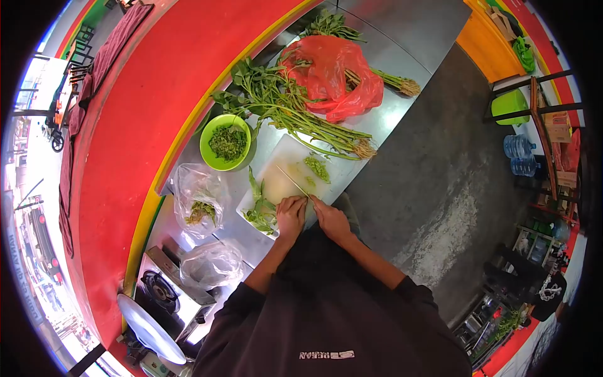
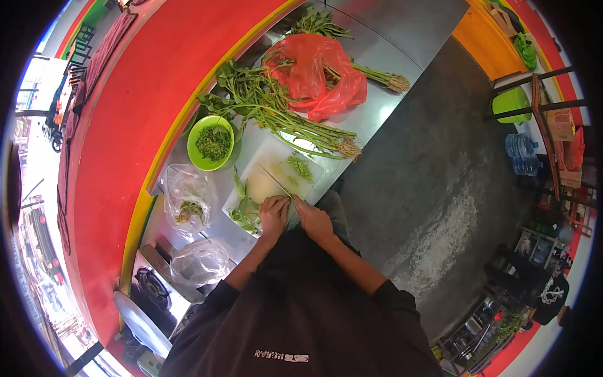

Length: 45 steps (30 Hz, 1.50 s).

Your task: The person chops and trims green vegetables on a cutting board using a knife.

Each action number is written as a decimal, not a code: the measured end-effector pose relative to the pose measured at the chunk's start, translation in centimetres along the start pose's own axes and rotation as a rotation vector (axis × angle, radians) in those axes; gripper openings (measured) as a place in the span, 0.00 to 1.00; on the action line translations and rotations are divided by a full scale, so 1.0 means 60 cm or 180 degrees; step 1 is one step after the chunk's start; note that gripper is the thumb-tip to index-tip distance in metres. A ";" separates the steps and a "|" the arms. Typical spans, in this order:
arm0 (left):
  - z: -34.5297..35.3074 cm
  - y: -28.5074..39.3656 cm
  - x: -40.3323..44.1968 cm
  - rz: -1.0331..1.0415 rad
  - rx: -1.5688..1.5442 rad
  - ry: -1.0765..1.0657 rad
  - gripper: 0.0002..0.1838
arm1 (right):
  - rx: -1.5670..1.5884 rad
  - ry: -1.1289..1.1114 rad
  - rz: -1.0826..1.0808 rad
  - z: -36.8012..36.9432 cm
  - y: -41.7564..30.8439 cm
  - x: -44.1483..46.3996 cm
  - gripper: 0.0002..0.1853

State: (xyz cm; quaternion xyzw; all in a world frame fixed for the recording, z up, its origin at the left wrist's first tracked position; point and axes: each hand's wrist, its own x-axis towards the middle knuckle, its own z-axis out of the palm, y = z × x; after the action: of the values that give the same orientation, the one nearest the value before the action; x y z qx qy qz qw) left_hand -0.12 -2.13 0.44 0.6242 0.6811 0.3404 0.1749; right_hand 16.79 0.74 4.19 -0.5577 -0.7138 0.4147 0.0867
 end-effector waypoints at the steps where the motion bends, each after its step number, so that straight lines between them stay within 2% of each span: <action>1: 0.001 0.001 0.000 -0.0013 0.0036 0.0024 0.08 | 0.0054 0.0020 -0.0031 0.001 -0.005 0.008 0.22; 9: 0.001 0.000 -0.002 -0.0095 0.0039 0.0068 0.08 | 0.0072 -0.0059 0.0060 0.008 0.010 -0.008 0.22; 12: 0.001 0.000 -0.003 -0.0040 0.0005 0.0042 0.08 | 0.0193 0.0164 -0.0198 0.015 0.008 0.011 0.22; 17: 0.003 -0.002 -0.004 -0.0063 -0.0023 0.0137 0.08 | 0.0027 -0.0103 0.0004 0.002 0.000 0.003 0.22; 28: 0.007 -0.008 -0.005 -0.0086 -0.0083 0.0252 0.08 | 0.0086 -0.0037 -0.0114 0.003 -0.001 0.005 0.22; 38: -0.006 0.003 -0.009 -0.0159 0.0056 0.0025 0.10 | 0.0007 0.0064 -0.0141 0.013 0.001 0.004 0.22; 45: 0.002 -0.005 -0.011 -0.0189 -0.0066 0.0156 0.07 | -0.0112 -0.0063 -0.0074 0.009 -0.003 0.001 0.22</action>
State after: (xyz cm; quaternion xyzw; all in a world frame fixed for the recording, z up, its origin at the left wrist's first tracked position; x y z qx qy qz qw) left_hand -0.18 -2.76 0.02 0.5934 0.6998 0.3572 0.1747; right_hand 16.29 0.53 3.93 -0.5467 -0.7282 0.4066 0.0746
